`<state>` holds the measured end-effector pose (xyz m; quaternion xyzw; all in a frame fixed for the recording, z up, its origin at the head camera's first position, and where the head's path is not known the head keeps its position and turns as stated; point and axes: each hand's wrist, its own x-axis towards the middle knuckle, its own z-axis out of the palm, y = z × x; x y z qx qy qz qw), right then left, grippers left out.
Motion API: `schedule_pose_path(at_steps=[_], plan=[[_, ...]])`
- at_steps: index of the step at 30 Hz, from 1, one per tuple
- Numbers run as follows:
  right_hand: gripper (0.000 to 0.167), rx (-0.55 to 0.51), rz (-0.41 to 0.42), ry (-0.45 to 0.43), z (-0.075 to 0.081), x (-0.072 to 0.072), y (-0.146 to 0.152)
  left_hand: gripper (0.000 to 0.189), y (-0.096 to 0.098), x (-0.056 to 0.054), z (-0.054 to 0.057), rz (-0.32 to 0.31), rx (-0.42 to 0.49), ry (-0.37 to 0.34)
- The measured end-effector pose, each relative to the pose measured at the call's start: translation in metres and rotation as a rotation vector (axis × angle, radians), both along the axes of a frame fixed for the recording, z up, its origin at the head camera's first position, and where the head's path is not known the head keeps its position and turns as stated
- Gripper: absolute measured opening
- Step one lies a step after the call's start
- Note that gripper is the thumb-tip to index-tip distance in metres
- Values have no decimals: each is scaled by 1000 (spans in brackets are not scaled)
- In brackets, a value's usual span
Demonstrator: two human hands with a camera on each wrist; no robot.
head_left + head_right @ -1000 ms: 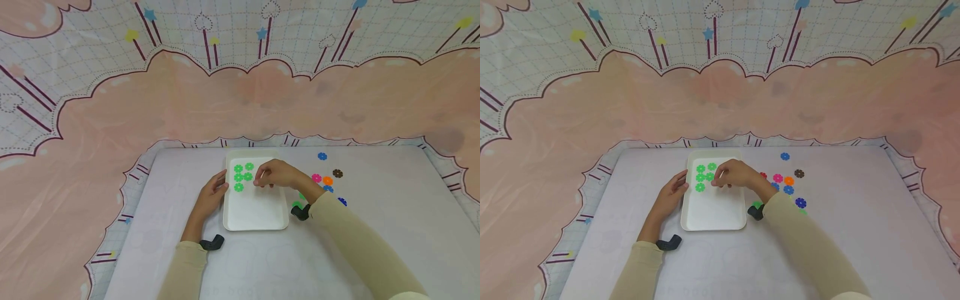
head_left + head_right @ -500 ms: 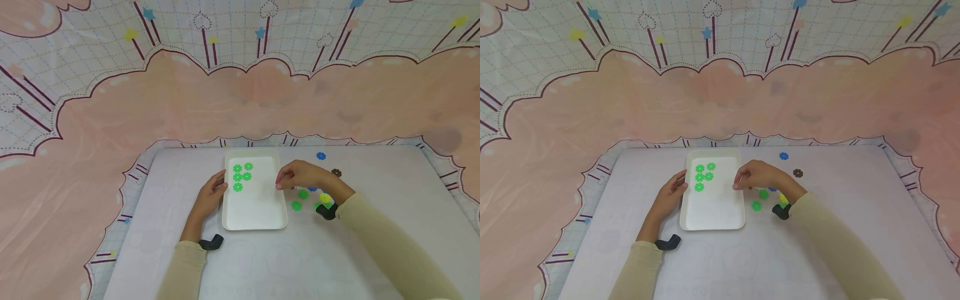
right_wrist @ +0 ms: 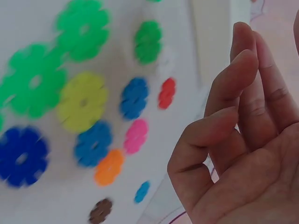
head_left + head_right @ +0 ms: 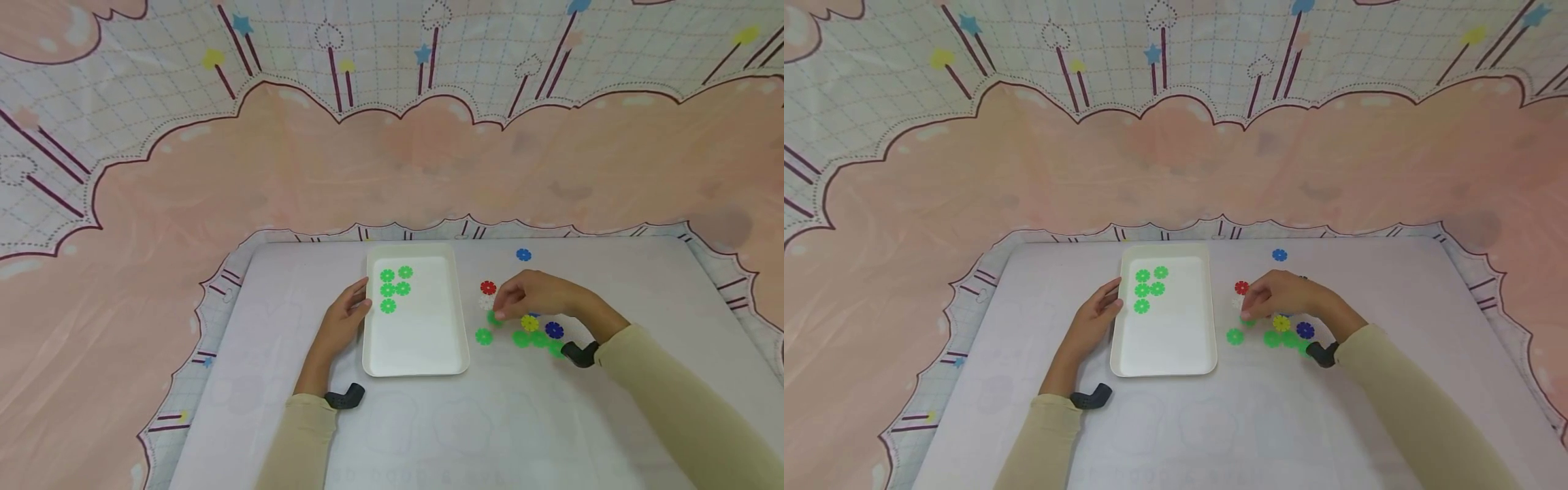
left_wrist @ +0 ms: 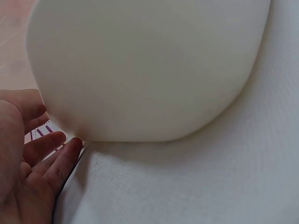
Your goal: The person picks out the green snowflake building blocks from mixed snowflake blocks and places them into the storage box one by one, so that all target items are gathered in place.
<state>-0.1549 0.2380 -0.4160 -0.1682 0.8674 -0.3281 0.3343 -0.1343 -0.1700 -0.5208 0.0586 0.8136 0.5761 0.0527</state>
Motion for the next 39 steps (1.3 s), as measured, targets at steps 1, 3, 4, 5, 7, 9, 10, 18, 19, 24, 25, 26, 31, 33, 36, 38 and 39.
schedule_pose_path(at_steps=[1,3,4,5,7,9,10,18,19,24,25,26,31,33,36,38,39], plan=[[29,7,-6,-3,-1,1,4,53,0,0,0,2,-2,-3],[31,27,-14,-1,-3,3,12,53,1,1,1,5,1,-11],[31,33,-18,-2,-4,3,16,53,1,1,2,6,2,-16],[32,40,-22,-5,-6,4,21,53,1,1,2,7,5,-21],[32,55,-27,3,-9,6,29,53,1,2,2,10,11,-30],[31,67,-29,10,-11,8,36,52,1,2,2,10,13,-36],[30,76,-29,12,-13,9,39,52,1,2,2,13,12,-41],[29,155,-1,41,-20,13,60,52,2,2,2,21,14,-50],[29,165,2,43,-20,14,61,51,2,2,2,23,14,-49],[26,199,20,55,-22,18,69,52,2,2,3,26,8,-46],[25,200,24,55,-23,19,70,52,2,2,3,27,8,-48],[24,202,22,51,-25,19,72,52,2,2,3,26,10,-51],[26,212,17,30,-34,21,78,51,2,1,3,18,28,-53],[28,214,14,27,-38,21,80,52,2,1,2,14,31,-49],[28,203,18,39,-42,21,82,52,2,1,1,12,27,-45],[28,195,16,48,-44,21,83,52,2,1,2,14,26,-49],[27,191,17,56,-45,21,83,52,2,1,2,16,26,-51]])
